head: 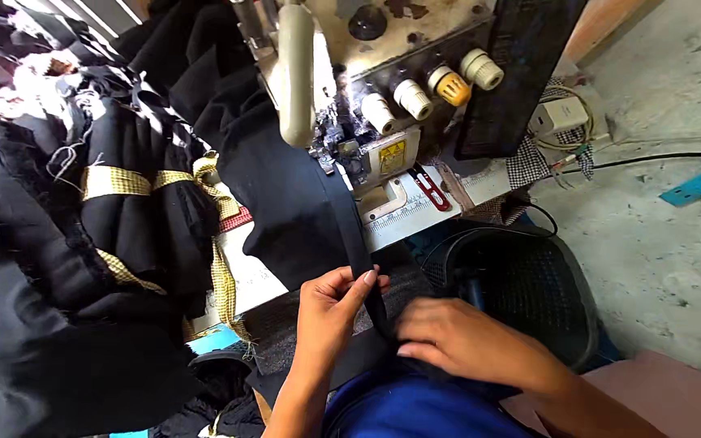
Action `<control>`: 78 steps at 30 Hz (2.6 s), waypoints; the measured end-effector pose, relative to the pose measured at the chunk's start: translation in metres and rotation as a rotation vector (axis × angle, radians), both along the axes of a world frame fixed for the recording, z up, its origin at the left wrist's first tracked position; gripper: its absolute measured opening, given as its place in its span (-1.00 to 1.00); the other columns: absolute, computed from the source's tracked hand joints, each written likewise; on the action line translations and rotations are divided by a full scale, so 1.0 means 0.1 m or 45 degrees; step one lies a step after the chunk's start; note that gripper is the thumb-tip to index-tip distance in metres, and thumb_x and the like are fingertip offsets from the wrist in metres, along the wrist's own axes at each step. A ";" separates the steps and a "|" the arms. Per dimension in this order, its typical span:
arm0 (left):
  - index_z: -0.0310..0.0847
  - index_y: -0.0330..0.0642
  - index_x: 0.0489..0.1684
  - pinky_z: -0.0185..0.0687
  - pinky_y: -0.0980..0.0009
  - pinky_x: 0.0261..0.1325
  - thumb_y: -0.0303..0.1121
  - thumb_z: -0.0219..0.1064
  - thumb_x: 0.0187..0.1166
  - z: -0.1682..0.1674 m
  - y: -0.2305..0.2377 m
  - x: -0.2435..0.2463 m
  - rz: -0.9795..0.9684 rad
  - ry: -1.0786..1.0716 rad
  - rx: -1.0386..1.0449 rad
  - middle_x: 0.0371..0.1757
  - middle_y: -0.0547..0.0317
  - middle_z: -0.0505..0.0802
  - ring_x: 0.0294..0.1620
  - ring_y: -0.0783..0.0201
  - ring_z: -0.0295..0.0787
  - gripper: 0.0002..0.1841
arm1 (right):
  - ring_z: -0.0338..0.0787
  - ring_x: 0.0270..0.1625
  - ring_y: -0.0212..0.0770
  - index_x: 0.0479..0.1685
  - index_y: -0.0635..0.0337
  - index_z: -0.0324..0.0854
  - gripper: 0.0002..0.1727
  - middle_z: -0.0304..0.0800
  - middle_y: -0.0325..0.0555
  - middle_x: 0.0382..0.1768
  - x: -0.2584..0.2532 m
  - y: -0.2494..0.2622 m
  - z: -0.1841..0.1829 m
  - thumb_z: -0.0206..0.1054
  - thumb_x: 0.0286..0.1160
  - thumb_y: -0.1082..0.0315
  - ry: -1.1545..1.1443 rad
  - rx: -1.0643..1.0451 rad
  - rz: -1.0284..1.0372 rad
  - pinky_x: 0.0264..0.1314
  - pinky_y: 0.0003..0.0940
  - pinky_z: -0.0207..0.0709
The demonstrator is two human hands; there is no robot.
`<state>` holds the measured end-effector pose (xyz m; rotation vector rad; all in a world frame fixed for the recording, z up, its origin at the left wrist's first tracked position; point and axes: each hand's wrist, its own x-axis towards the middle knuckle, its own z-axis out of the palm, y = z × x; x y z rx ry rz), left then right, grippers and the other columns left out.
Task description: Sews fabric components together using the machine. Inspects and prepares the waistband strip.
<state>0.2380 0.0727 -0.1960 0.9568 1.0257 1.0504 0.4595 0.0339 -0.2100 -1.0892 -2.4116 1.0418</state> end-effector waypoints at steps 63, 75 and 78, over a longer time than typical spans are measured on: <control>0.85 -0.07 0.24 0.29 -0.11 0.76 -0.22 0.31 0.69 0.22 0.80 -0.37 0.157 1.482 1.048 0.44 0.13 0.81 0.62 0.09 0.58 -0.69 | 0.77 -0.19 -0.47 -0.37 0.22 0.77 -0.79 0.80 -0.22 -0.32 -0.63 0.96 -0.05 0.45 0.57 0.28 0.924 -0.228 -0.691 -0.09 -0.58 0.66; 0.86 -0.13 0.14 0.33 -0.03 0.76 -0.21 0.29 0.69 0.23 1.22 -0.52 0.116 1.424 1.055 0.37 0.12 0.84 0.60 0.15 0.61 -0.70 | 0.75 -0.36 -0.43 -0.40 0.19 0.72 -0.84 0.77 -0.22 -0.40 -0.79 1.25 0.04 0.46 0.52 0.34 0.948 -0.253 -0.779 -0.28 -0.55 0.67; 0.83 -0.14 0.19 0.29 -0.01 0.78 -0.22 0.26 0.72 0.26 1.20 -0.52 0.124 1.454 1.057 0.42 0.09 0.81 0.65 0.11 0.54 -0.69 | 0.79 -0.34 -0.41 -0.32 0.19 0.77 -0.89 0.82 -0.22 -0.39 -0.82 1.25 0.02 0.48 0.50 0.35 0.947 -0.243 -0.811 -0.26 -0.52 0.72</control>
